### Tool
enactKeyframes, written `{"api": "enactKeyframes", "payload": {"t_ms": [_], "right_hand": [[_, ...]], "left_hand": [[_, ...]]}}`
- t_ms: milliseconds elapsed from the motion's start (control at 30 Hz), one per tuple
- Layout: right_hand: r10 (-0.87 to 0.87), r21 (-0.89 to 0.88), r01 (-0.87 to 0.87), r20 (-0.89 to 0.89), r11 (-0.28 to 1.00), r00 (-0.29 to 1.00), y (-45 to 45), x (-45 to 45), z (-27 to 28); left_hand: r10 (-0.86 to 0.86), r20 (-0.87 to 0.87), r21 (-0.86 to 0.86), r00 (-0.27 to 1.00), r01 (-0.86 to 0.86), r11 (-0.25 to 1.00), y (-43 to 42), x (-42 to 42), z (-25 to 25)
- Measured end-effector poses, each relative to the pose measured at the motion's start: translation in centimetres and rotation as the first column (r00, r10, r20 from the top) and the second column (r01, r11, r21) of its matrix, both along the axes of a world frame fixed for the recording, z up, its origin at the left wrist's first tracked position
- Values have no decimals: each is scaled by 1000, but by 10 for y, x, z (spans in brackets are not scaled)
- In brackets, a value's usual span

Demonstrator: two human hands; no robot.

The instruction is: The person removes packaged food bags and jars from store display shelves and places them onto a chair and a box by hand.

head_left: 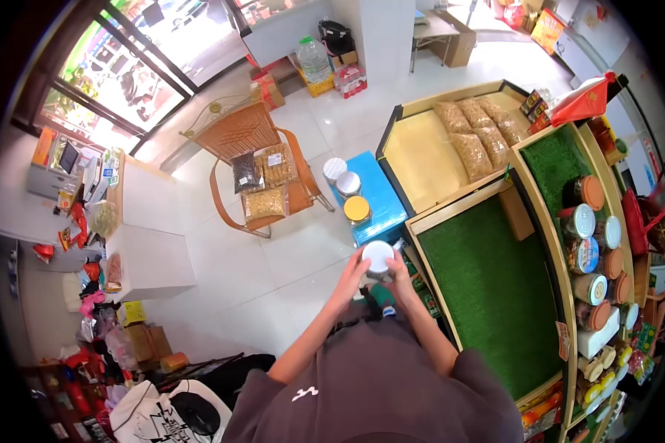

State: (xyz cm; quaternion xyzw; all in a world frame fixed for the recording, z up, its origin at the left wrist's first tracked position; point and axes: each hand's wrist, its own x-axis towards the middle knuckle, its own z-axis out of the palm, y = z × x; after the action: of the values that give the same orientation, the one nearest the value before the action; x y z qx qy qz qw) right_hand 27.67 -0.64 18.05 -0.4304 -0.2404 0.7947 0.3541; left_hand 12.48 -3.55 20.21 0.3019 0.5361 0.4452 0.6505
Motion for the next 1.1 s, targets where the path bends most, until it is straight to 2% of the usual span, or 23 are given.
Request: {"api": "enactKeyframes", "payload": {"t_ms": [200,300,367,433,500,567,633,700,733,767,800,833,933,1000,1100], "right_hand": [[-133,118,120,112,986,985,71,-22,24],[-190,185,174,78,967,979,114,-34,7],[-200,146,178,156,973,967,141,-42,5],[-249,122,236,108,964,962,171,-60,1],[-285,104,274,117,956,951,204,-80,-12],[-279,52,275,192,960,941,238,-99,-37],[-307,19,315,289,949,907,270,-122,-47],[-357,7,362,194,932,914,298,-145,-64],[-346,0,358,254,934,903,309,-153,-83],[-333,-11,353,309,935,891,321,-160,-97],[-340,-69,387,353,920,872,330,-167,-96],[-382,-71,424,324,903,866,339,-173,-95],[-384,-80,428,320,900,866,355,-177,-128],[-509,-34,579,437,815,742,361,-181,-135],[-525,21,589,478,808,704,364,-186,-163]], "left_hand": [[-82,15,60,997,81,995,99,-15,16],[-143,64,103,988,136,985,153,-27,2],[-171,41,98,984,166,981,189,-35,-1],[-199,21,92,980,196,976,229,-49,-2],[-258,36,103,965,253,962,269,-66,-24],[-297,30,45,954,296,954,312,-85,-37],[-346,-60,107,936,351,930,348,-102,-70],[-383,-121,66,916,392,918,381,-114,-111],[-359,-167,14,918,366,930,392,-116,-98],[-386,-146,19,911,393,920,406,-118,-110],[-385,-234,-8,893,394,919,416,-120,-125],[-381,-322,-36,867,390,920,425,-123,-140],[-434,-263,-58,862,435,899,443,-128,-173],[-457,-204,-60,866,454,889,456,-127,-204],[-521,-183,-144,834,502,853,468,-125,-231]]}}
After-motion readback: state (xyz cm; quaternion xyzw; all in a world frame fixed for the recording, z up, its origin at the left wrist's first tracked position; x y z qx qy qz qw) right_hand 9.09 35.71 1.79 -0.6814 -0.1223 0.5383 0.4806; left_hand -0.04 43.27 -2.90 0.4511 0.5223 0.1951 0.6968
